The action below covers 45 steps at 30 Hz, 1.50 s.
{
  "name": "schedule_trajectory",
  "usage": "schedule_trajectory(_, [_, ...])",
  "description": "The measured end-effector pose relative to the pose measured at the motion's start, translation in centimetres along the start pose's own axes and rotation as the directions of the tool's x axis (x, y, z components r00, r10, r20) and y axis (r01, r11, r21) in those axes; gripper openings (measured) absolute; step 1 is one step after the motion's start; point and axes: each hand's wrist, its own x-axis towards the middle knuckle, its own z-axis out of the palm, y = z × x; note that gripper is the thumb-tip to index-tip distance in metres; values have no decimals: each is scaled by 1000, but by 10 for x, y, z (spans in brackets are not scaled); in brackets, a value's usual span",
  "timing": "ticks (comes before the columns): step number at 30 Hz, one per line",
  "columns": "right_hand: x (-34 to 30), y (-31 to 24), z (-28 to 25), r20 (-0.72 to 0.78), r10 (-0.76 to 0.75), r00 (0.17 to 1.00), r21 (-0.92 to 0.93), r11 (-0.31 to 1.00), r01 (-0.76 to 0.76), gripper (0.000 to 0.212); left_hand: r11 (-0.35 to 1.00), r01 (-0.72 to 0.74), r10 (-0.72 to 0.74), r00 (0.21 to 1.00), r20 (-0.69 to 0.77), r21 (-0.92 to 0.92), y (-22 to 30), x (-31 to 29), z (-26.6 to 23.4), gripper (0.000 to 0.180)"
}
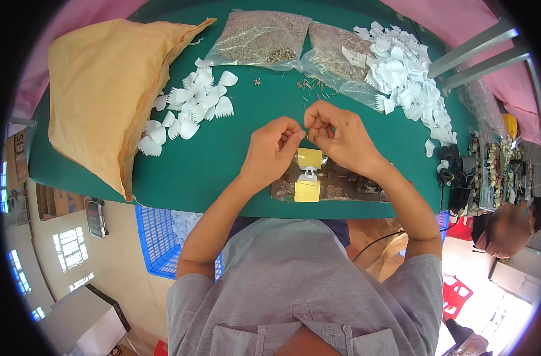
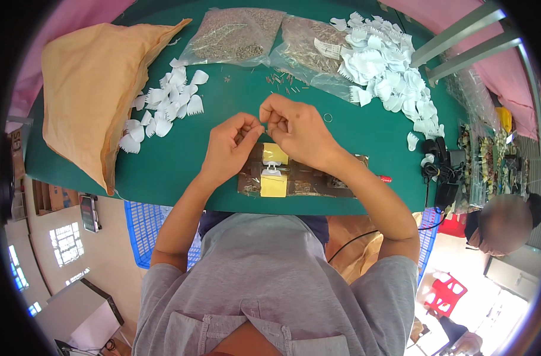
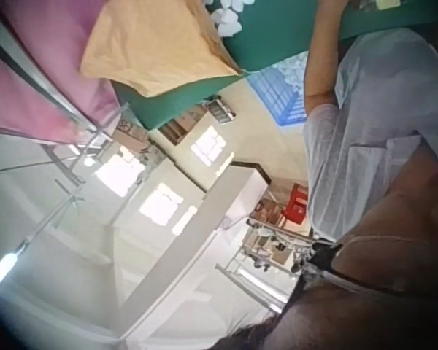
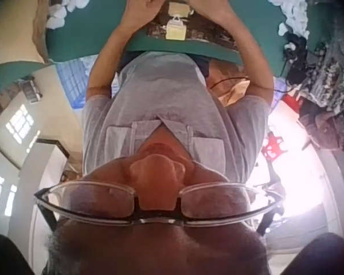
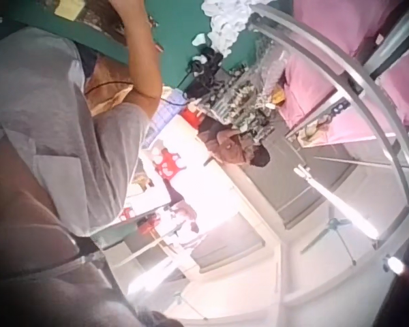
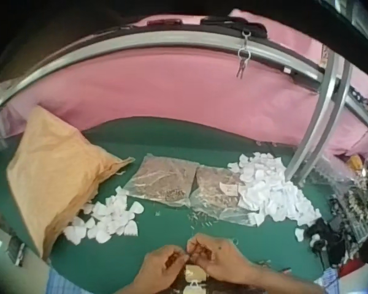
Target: The person assembles hair clips by placing white plastic components into a metal jig, inserting a metal pin, and pressing a lever. They then remove the assembled clip and place it into a blue plastic crate, repeating the process.
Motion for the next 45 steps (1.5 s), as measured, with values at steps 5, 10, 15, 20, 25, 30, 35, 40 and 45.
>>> schedule_trajectory(5, [5, 11, 1, -86, 10, 996, 245, 970, 11, 19, 947, 173, -135, 979, 156, -269, 2, 7, -13, 11])
schedule_trajectory(10, [7, 10, 11, -111, 90, 990, 589, 808, -7, 23, 668, 426, -318, 905, 282, -610, -3, 9, -20, 12])
schedule_trajectory(15, [5, 12, 12, -210, -324, 923, -52, 946, 320, 15, 339, 521, -300, 849, 436, -783, -16, 11, -20, 13])
schedule_trajectory(20, [4, 17, 12, -147, -432, 890, -182, 896, 405, 18, 100, 667, -212, 739, 639, -738, -19, 13, -27, 17])
schedule_trajectory(25, [0, 6, 14, -192, -451, 872, -179, 889, 421, 10, -46, 717, -147, 684, 715, -695, -25, 16, -30, 16])
schedule_trajectory(30, [2, 6, 16, -175, -513, 840, -264, 847, 462, 11, -123, 746, -89, 649, 756, -655, -28, 15, -31, 16])
schedule_trajectory(35, [3, 12, 24, -238, -617, 750, -336, 777, 533, 14, -212, 768, -2, 618, 786, -604, -28, 14, -30, 18])
schedule_trajectory(40, [0, 16, 34, -304, -605, 736, -361, 788, 498, 15, -232, 742, -10, 645, 765, -629, -25, 9, -28, 18])
schedule_trajectory(45, [-3, 11, 24, -231, -641, 732, -432, 742, 513, 24, -24, 709, -105, 700, 707, -705, -8, 7, -31, 15])
